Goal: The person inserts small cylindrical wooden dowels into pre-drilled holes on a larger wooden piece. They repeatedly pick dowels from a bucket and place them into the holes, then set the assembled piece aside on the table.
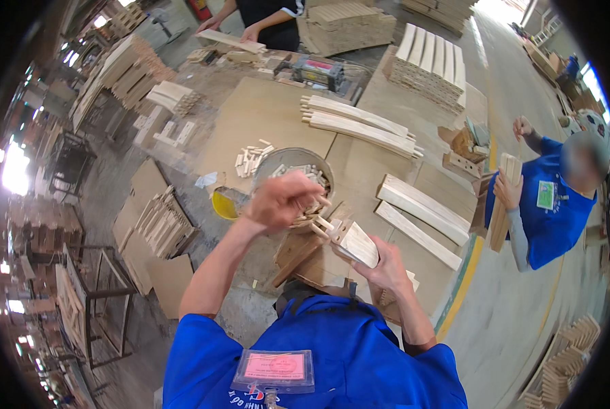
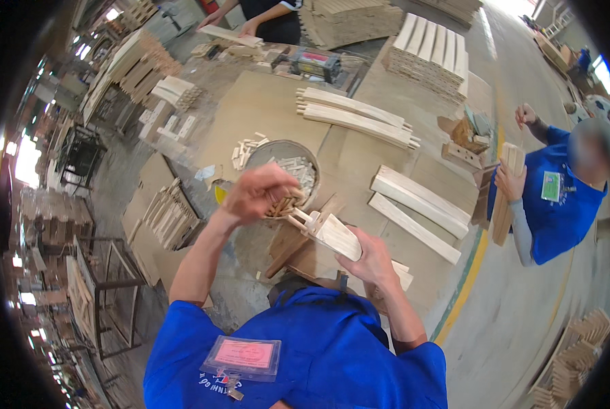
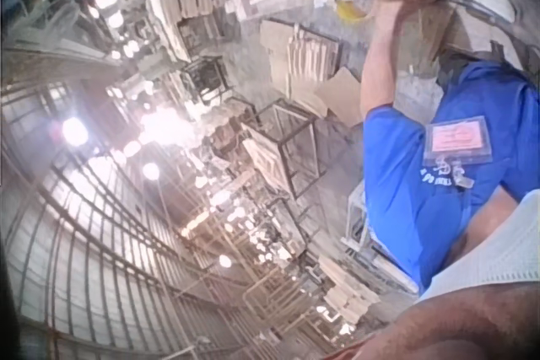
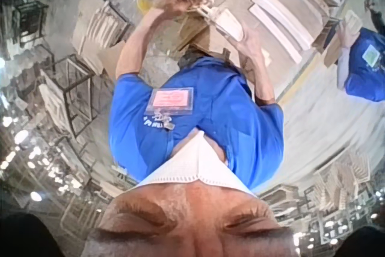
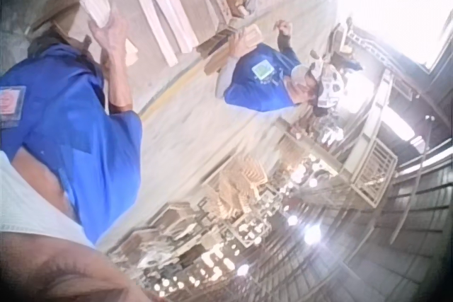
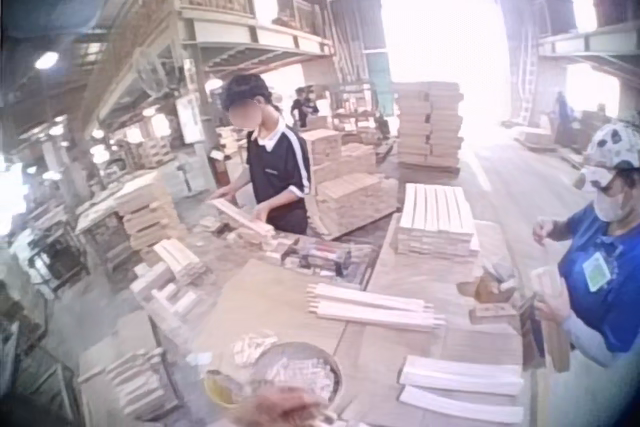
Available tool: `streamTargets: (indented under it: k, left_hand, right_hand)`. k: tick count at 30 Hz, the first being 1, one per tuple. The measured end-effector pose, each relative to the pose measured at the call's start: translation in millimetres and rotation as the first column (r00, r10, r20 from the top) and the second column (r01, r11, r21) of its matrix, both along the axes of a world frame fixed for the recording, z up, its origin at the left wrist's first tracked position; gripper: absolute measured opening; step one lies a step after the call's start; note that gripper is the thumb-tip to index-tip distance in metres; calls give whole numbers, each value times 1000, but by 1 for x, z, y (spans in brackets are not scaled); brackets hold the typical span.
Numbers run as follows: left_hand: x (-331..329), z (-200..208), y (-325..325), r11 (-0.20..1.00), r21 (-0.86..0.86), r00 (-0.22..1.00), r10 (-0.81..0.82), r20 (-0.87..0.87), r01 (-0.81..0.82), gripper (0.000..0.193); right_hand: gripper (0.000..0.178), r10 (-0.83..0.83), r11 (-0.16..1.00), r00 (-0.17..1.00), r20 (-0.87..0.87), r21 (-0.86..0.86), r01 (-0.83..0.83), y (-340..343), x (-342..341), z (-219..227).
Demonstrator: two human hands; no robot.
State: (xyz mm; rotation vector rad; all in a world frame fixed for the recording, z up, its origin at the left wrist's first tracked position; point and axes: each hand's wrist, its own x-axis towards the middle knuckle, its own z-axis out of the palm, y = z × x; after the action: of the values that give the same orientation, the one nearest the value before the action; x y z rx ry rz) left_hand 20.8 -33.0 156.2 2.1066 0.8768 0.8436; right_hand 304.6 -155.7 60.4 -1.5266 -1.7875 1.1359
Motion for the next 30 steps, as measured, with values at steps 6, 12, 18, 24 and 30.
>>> streamTargets:
  k: [6,12,18,24,30]
  left_hand:
    - [0,29,-65,999,40,987,5,-164,2,22]
    - [-5,27,-73,995,89,969,-29,-247,52,13]
    - [3,6,-80,990,-3,990,138,-19,-138,8]
    - [3,7,-73,986,139,987,110,-115,-94,12]
    - [2,-4,-61,998,30,992,61,-108,-58,13]
  right_hand:
    - [59,126,986,992,-11,109,-124,1,-17,14]
    - [57,183,931,972,146,291,-219,0,-21,20]
    - [58,178,961,984,22,211,-179,0,-20,23]
    - [61,169,971,986,6,169,-167,0,-23,23]
    - [63,245,963,967,68,97,-250,19,-14,27]
